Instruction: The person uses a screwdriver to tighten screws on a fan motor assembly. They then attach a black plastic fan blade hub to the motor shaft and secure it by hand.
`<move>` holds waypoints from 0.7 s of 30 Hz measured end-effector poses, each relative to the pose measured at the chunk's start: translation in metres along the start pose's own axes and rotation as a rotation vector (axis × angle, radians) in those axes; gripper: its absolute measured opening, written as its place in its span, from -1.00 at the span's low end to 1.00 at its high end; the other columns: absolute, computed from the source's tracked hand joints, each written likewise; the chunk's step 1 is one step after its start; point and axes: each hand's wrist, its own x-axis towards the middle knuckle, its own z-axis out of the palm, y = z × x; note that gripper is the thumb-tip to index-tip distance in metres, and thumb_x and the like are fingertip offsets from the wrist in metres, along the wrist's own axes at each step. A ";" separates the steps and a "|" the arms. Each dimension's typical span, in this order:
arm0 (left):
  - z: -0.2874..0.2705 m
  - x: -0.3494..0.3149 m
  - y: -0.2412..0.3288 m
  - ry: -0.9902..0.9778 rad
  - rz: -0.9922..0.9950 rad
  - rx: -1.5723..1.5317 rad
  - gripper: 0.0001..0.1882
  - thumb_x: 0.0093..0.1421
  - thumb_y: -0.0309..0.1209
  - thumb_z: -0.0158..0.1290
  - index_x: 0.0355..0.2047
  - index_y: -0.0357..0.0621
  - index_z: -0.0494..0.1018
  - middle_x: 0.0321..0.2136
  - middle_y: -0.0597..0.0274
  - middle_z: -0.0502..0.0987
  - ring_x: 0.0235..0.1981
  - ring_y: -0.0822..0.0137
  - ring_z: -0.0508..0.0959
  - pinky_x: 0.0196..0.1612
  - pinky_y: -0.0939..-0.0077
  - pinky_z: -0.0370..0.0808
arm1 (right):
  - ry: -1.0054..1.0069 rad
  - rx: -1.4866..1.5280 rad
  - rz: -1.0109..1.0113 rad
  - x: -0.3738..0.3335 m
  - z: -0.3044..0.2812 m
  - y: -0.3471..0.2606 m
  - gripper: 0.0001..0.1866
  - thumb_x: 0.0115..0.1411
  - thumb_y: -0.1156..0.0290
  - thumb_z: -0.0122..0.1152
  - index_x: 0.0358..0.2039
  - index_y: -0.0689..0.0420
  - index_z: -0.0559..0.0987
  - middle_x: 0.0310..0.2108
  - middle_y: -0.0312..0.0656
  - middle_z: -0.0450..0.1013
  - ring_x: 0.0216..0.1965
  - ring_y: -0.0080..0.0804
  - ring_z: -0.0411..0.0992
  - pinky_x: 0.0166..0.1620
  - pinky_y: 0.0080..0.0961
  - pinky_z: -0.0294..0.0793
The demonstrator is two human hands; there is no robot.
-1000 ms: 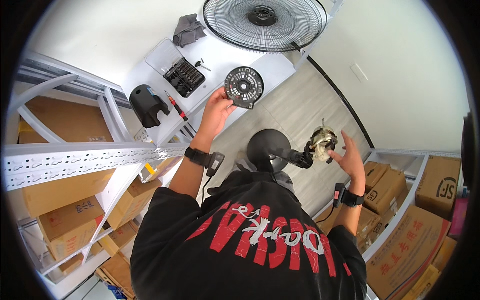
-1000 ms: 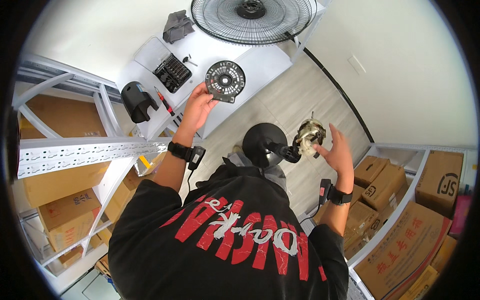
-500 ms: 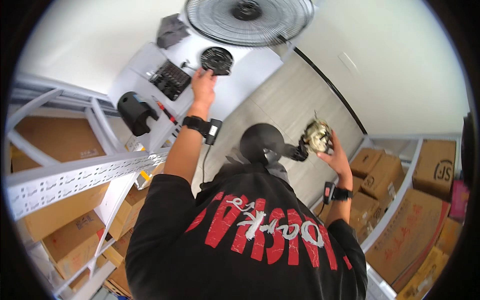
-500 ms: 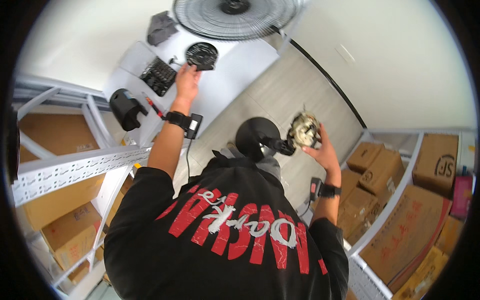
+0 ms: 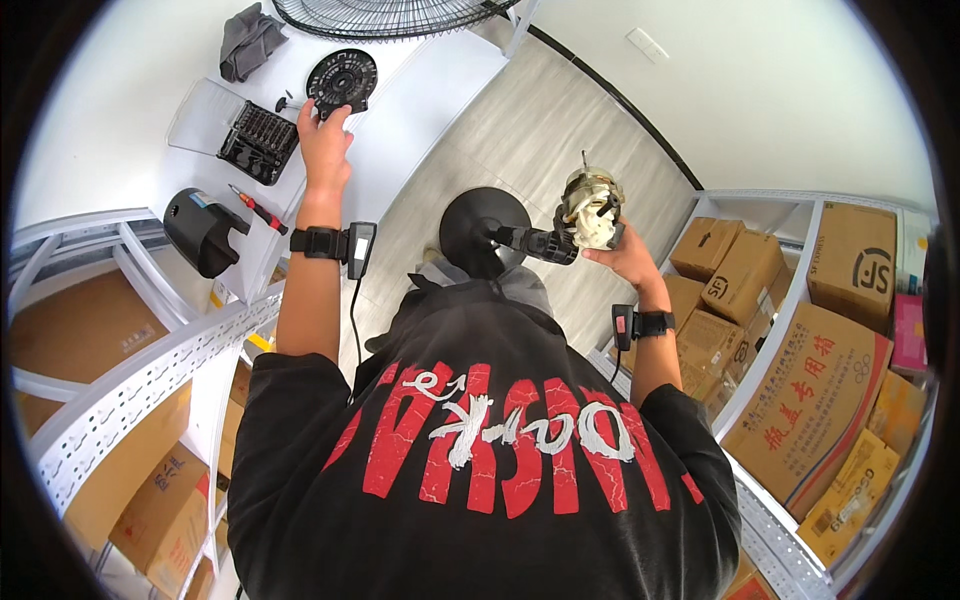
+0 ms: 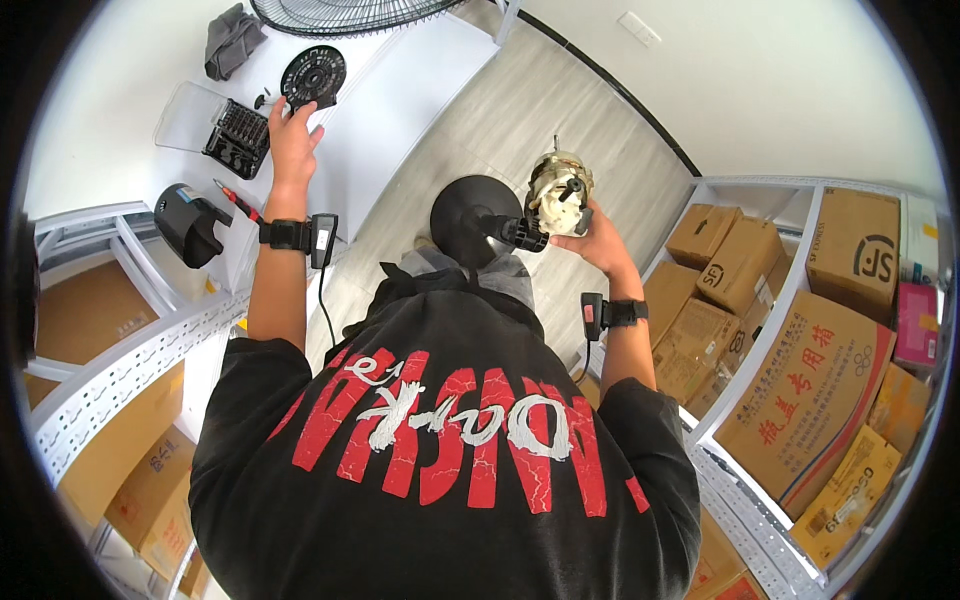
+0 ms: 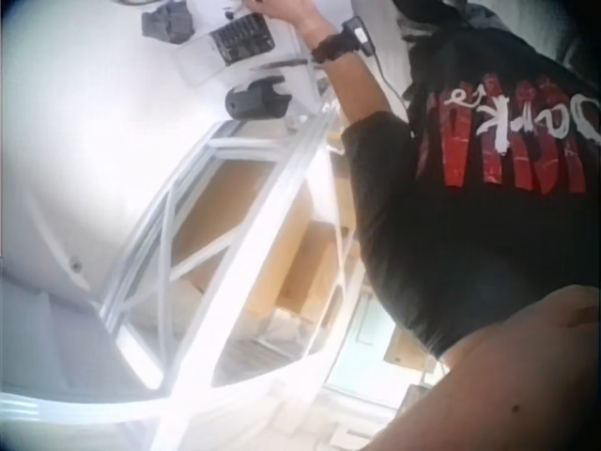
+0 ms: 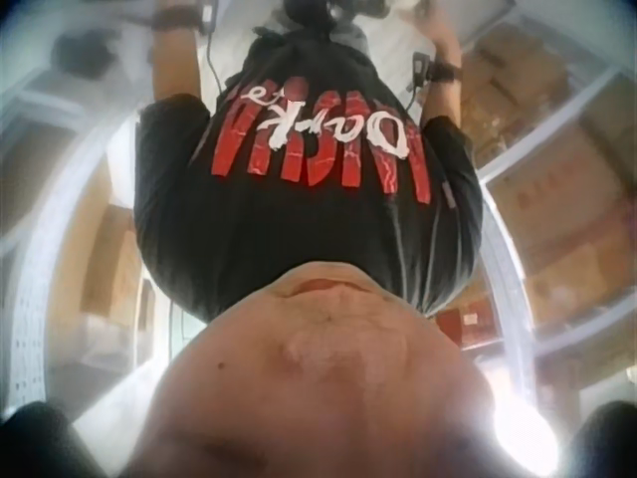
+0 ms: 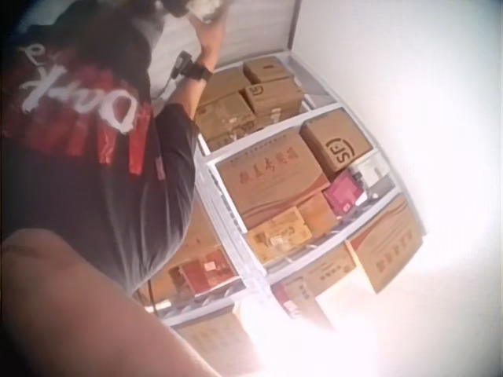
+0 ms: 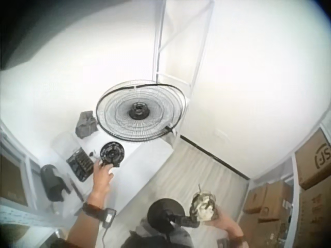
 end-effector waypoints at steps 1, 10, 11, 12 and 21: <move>-0.002 -0.004 0.002 0.010 -0.013 0.015 -0.22 0.17 -0.46 0.20 0.35 -0.09 0.08 0.13 0.13 0.34 0.07 0.29 0.39 0.06 0.14 0.43 | -0.016 0.037 0.059 0.000 0.001 0.000 -0.03 -0.09 0.34 0.65 0.30 0.24 0.29 0.14 -0.16 0.46 0.18 -0.32 0.39 0.26 -0.34 0.33; 0.019 -0.087 -0.042 -0.146 0.415 0.410 -0.59 0.14 -0.42 0.27 -0.01 -0.15 0.43 -0.09 0.17 0.43 -0.06 0.31 0.48 -0.01 0.45 0.50 | -0.169 0.384 0.127 0.017 0.013 0.046 -0.34 0.06 0.44 0.50 0.19 0.17 0.47 0.11 -0.28 0.49 0.10 -0.38 0.44 0.23 -0.42 0.36; 0.029 -0.094 -0.050 -0.390 0.346 0.399 -0.56 0.13 -0.40 0.28 0.01 -0.16 0.44 -0.07 0.16 0.46 -0.07 0.32 0.49 -0.02 0.46 0.51 | -0.185 0.460 0.125 0.022 0.013 0.055 -0.35 0.07 0.46 0.50 0.19 0.16 0.47 0.10 -0.29 0.50 0.10 -0.39 0.44 0.22 -0.41 0.37; 0.039 -0.101 -0.061 -0.635 0.272 0.382 -0.53 0.12 -0.38 0.30 0.03 -0.17 0.45 -0.05 0.14 0.48 -0.07 0.32 0.51 -0.04 0.46 0.52 | -0.199 0.538 0.124 0.026 0.013 0.064 -0.36 0.07 0.47 0.49 0.18 0.14 0.48 0.08 -0.29 0.50 0.10 -0.39 0.44 0.22 -0.41 0.38; 0.137 -0.168 -0.112 -1.508 0.249 0.565 0.02 -0.07 -0.31 0.43 0.32 -0.34 0.11 0.13 -0.08 0.43 0.20 0.04 0.42 0.27 0.28 0.34 | -0.287 0.763 0.186 0.033 0.014 0.076 -0.40 0.10 0.47 0.46 0.17 0.08 0.48 0.07 -0.32 0.50 0.07 -0.43 0.46 0.17 -0.43 0.44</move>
